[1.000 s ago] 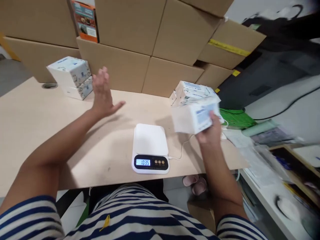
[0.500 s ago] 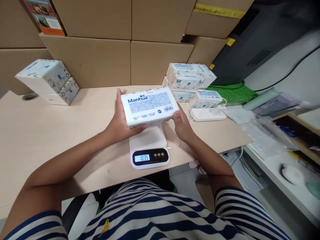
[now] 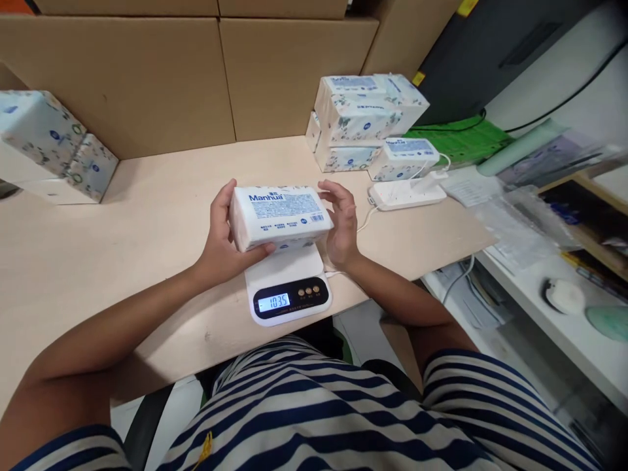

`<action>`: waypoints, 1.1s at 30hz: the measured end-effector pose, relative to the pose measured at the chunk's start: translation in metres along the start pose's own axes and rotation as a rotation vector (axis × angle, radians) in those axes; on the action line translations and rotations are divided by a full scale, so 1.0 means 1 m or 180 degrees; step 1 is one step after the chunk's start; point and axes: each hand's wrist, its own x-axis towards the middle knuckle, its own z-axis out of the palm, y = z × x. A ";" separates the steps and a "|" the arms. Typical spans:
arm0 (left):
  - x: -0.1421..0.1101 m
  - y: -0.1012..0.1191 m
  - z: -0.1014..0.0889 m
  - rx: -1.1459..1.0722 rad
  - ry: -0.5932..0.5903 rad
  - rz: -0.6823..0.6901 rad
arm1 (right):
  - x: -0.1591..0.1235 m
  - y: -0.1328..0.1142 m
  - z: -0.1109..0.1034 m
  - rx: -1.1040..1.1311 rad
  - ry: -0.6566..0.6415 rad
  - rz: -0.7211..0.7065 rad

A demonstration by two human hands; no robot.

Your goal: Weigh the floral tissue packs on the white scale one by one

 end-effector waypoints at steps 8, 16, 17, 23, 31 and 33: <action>-0.010 -0.014 0.005 -0.0015 -0.0309 -0.0039 | 0.000 0.001 -0.004 0.0358 -0.0827 0.0426; -0.006 -0.013 0.012 -0.1597 0.0229 -0.0926 | 0.007 0.004 -0.005 0.0718 -0.0786 0.0586; -0.003 -0.005 0.015 -0.1807 0.0379 -0.1027 | 0.008 0.001 -0.004 0.0781 -0.0812 0.0737; 0.008 0.030 0.035 -0.2411 0.0485 -0.0990 | 0.005 -0.023 0.002 0.1247 -0.1039 0.1459; 0.003 0.029 0.034 -0.2487 0.0204 -0.1014 | 0.006 -0.022 0.009 0.0946 -0.1014 0.1285; 0.003 0.030 0.036 -0.2561 0.0238 -0.1088 | 0.006 -0.024 0.009 0.0754 -0.1058 0.1282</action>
